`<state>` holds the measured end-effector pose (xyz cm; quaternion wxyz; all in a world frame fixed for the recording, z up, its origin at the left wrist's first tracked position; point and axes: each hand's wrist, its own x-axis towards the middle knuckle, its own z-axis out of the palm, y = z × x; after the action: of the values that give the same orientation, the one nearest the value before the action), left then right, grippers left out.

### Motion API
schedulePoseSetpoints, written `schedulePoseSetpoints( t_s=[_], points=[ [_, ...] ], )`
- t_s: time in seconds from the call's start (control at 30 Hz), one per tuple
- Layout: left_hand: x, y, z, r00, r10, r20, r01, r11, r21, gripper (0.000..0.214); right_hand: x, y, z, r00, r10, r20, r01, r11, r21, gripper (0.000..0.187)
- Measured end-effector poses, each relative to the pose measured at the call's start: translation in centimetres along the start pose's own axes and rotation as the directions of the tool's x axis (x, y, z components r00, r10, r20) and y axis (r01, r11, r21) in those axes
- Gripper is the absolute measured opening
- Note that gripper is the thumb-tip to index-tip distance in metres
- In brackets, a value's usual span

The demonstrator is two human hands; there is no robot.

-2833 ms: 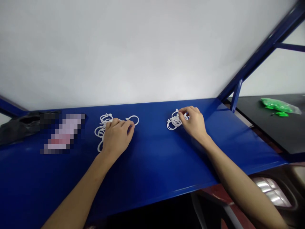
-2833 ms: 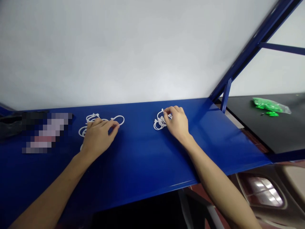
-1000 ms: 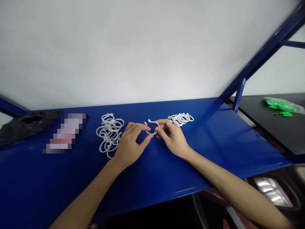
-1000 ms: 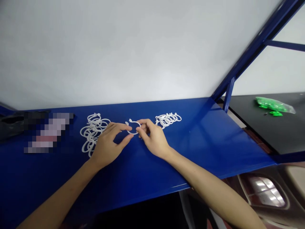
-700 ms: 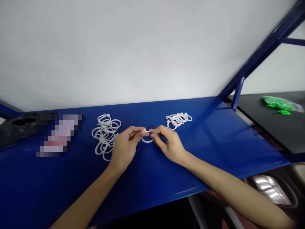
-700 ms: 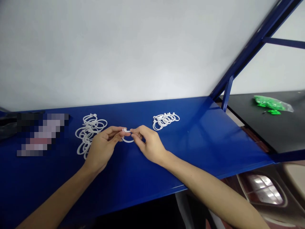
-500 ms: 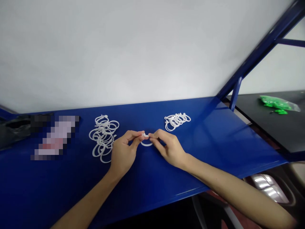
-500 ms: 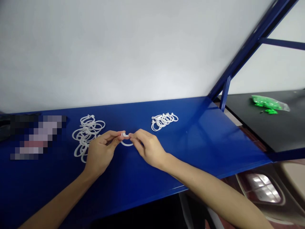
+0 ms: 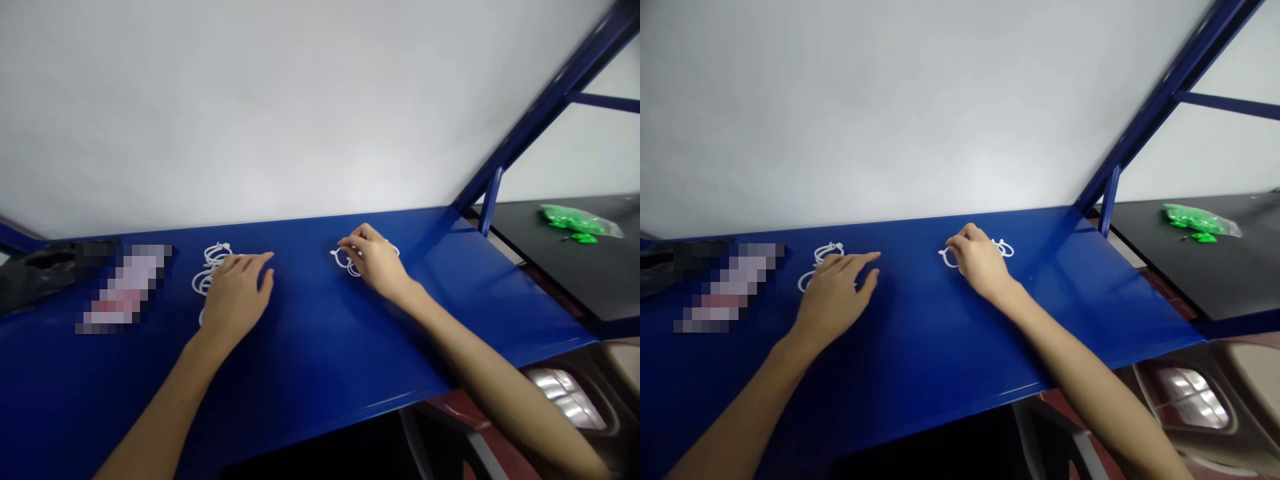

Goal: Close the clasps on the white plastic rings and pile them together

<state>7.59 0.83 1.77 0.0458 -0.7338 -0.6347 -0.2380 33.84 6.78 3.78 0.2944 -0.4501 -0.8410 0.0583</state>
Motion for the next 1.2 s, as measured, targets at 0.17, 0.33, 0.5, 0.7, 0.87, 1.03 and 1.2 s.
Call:
schedulePoseSetpoints(
  t_s=[0.17, 0.33, 0.5, 0.7, 0.87, 1.03, 1.2],
  points=[
    [0.1, -3.0, -0.3, 0.981, -0.136, 0.137, 0.087, 0.945, 0.315, 0.044, 2.8, 3.1, -0.9, 0.972, 0.098, 0.213, -0.061, 0.983, -0.175, 0.012],
    [0.1, -3.0, 0.0, 0.973, -0.156, 0.171, 0.086, 0.93, 0.358, 0.041, 3.0, 3.8, 0.0, 0.949, 0.065, 0.308, 0.014, 0.969, -0.246, 0.012],
    [0.3, -2.8, 0.0, 0.978, -0.153, 0.14, 0.098, 0.936, 0.339, 0.036, 2.4, 3.1, -0.5, 0.98, 0.042, 0.196, 0.0, 0.978, -0.211, 0.016],
    [0.1, -2.0, -0.6, 0.983, -0.138, 0.125, 0.102, 0.96, 0.261, 0.032, 0.9, -0.1, -0.6, 0.999, -0.034, 0.008, 0.035, 0.996, -0.083, 0.018],
    [-0.4, -0.9, -1.0, 0.986, -0.084, 0.141, 0.062, 0.986, 0.154, 0.022, -1.4, -3.0, 2.1, 0.986, -0.165, 0.023, 0.164, 0.985, 0.058, 0.022],
    [-0.5, -0.4, -0.9, 0.996, 0.02, 0.088, -0.02, 1.0, 0.005, 0.012, -2.9, -4.3, 4.1, 0.985, -0.138, 0.105, 0.105, 0.956, 0.274, 0.032],
    [-0.4, 0.3, -1.2, 0.977, 0.204, -0.053, -0.21, 0.961, -0.178, 0.013, -2.9, -4.7, 4.2, 0.976, 0.024, 0.214, -0.152, 0.783, 0.604, 0.028]
  ],
)
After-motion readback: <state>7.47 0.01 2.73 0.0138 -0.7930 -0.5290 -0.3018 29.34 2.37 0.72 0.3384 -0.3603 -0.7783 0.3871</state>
